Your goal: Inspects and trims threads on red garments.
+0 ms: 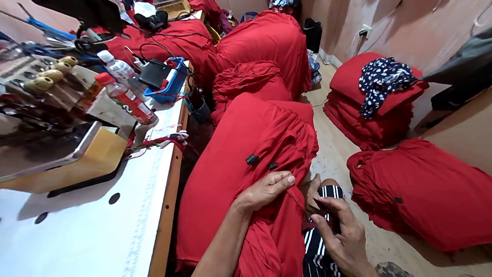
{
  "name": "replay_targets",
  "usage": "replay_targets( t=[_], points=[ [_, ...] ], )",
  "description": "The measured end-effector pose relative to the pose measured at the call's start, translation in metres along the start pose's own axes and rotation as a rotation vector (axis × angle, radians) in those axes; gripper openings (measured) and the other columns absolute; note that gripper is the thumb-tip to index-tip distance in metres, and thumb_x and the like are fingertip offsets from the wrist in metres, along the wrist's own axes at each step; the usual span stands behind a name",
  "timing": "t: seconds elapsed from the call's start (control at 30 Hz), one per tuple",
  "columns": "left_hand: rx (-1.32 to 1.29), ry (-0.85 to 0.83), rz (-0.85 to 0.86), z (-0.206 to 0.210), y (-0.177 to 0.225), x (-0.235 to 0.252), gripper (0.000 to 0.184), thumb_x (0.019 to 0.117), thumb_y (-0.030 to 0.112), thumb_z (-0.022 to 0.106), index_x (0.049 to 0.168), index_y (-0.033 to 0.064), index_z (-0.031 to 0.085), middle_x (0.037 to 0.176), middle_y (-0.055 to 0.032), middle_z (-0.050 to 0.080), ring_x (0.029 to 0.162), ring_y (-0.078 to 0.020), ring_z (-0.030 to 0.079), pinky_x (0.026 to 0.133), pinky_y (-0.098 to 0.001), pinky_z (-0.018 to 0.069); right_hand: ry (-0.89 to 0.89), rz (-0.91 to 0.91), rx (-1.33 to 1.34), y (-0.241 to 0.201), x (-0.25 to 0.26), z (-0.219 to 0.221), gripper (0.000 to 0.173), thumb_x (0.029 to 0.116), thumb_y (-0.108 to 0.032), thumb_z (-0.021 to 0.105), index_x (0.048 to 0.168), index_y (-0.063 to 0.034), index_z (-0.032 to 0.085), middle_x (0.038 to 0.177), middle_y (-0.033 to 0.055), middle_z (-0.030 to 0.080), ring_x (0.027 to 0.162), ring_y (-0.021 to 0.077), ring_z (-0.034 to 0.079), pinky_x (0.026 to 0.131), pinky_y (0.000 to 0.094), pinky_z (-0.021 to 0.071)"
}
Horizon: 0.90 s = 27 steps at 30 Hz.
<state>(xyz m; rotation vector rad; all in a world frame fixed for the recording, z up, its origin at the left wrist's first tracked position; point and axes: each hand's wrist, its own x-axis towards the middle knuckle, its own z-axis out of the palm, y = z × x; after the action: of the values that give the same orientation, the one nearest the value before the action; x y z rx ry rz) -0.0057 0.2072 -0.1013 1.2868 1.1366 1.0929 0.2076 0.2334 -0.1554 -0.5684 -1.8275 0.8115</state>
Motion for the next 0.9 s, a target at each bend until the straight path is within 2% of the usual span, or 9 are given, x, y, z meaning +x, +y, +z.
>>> replay_targets(
  t=[0.1,0.17,0.3,0.37,0.47,0.63,0.77,0.83,0.9],
  points=[
    [0.024,0.012,0.000,0.002,0.001,0.000,0.029,0.1065,0.013,0.040,0.081,0.0177,0.052,0.071,0.0149,0.050,0.066,0.0076,0.049,0.064,-0.0128,0.0426,0.001,-0.016,0.016,0.001,-0.002,0.006,0.046,0.0965,-0.040,0.067,0.118,-0.0002,0.062,0.098,0.0073,0.068,0.078,-0.0031,0.057,0.070,0.0096,0.0464],
    [0.020,0.006,-0.016,0.002,0.002,0.000,0.029,0.1062,0.014,0.040,0.081,0.0185,0.052,0.070,0.0155,0.050,0.065,0.0080,0.048,0.063,-0.0127,0.0426,0.001,-0.006,0.033,0.003,-0.002,0.009,0.043,0.0944,-0.036,0.070,0.114,0.0014,0.063,0.093,0.0063,0.067,0.074,-0.0041,0.054,0.067,0.0083,0.0438],
    [0.028,-0.014,-0.035,0.003,0.001,0.002,0.028,0.1064,0.014,0.040,0.081,0.0178,0.053,0.070,0.0148,0.050,0.065,0.0076,0.049,0.063,-0.0131,0.0431,0.037,-0.014,-0.018,0.001,-0.002,0.016,0.029,0.0895,-0.027,0.074,0.100,-0.0003,0.071,0.080,0.0056,0.065,0.069,0.0002,0.057,0.064,0.0108,0.0463],
    [0.059,-0.009,-0.046,0.004,0.002,0.002,0.029,0.1065,0.014,0.040,0.080,0.0167,0.052,0.070,0.0138,0.049,0.065,0.0069,0.048,0.062,-0.0136,0.0416,0.064,-0.071,-0.105,0.001,-0.003,0.021,0.024,0.0867,-0.023,0.074,0.098,-0.0008,0.073,0.075,0.0063,0.064,0.067,0.0050,0.058,0.062,0.0134,0.0472],
    [0.057,0.009,-0.067,0.006,0.004,0.002,0.030,0.1067,0.013,0.040,0.080,0.0162,0.052,0.069,0.0134,0.048,0.064,0.0066,0.047,0.061,-0.0135,0.0417,0.114,-0.169,-0.236,0.003,-0.005,0.023,0.022,0.0899,-0.022,0.070,0.098,-0.0013,0.074,0.071,0.0063,0.062,0.064,0.0101,0.058,0.061,0.0168,0.0475],
    [0.029,0.028,-0.085,0.008,0.004,0.003,0.030,0.1064,0.012,0.040,0.079,0.0167,0.051,0.067,0.0134,0.048,0.062,0.0064,0.047,0.060,-0.0136,0.0412,0.134,-0.245,-0.301,0.003,-0.004,0.020,0.020,0.0932,-0.020,0.065,0.098,-0.0026,0.072,0.071,0.0068,0.062,0.065,0.0141,0.059,0.063,0.0201,0.0492],
    [0.041,0.044,-0.091,0.008,0.005,0.002,0.030,0.1058,0.012,0.042,0.078,0.0158,0.053,0.067,0.0138,0.048,0.062,0.0065,0.047,0.060,-0.0138,0.0414,0.130,-0.133,-0.120,0.001,0.003,0.015,0.016,0.0875,-0.016,0.070,0.090,0.0000,0.068,0.073,0.0069,0.064,0.065,0.0041,0.059,0.064,0.0112,0.0487],
    [0.043,0.033,-0.081,0.009,0.004,0.002,0.029,0.1057,0.012,0.042,0.079,0.0163,0.052,0.067,0.0142,0.047,0.062,0.0068,0.046,0.060,-0.0135,0.0404,0.087,-0.039,-0.003,-0.001,0.006,0.009,0.017,0.0889,-0.013,0.067,0.091,0.0034,0.066,0.075,0.0057,0.063,0.065,-0.0030,0.054,0.062,0.0067,0.0440],
    [0.034,0.024,-0.072,0.009,0.003,0.003,0.029,0.1055,0.012,0.041,0.079,0.0166,0.051,0.068,0.0141,0.047,0.062,0.0067,0.046,0.060,-0.0136,0.0406,0.055,0.005,0.045,-0.002,0.008,0.006,0.018,0.0913,-0.014,0.065,0.092,0.0042,0.064,0.075,0.0043,0.062,0.065,-0.0058,0.052,0.062,0.0055,0.0424]
  ],
)
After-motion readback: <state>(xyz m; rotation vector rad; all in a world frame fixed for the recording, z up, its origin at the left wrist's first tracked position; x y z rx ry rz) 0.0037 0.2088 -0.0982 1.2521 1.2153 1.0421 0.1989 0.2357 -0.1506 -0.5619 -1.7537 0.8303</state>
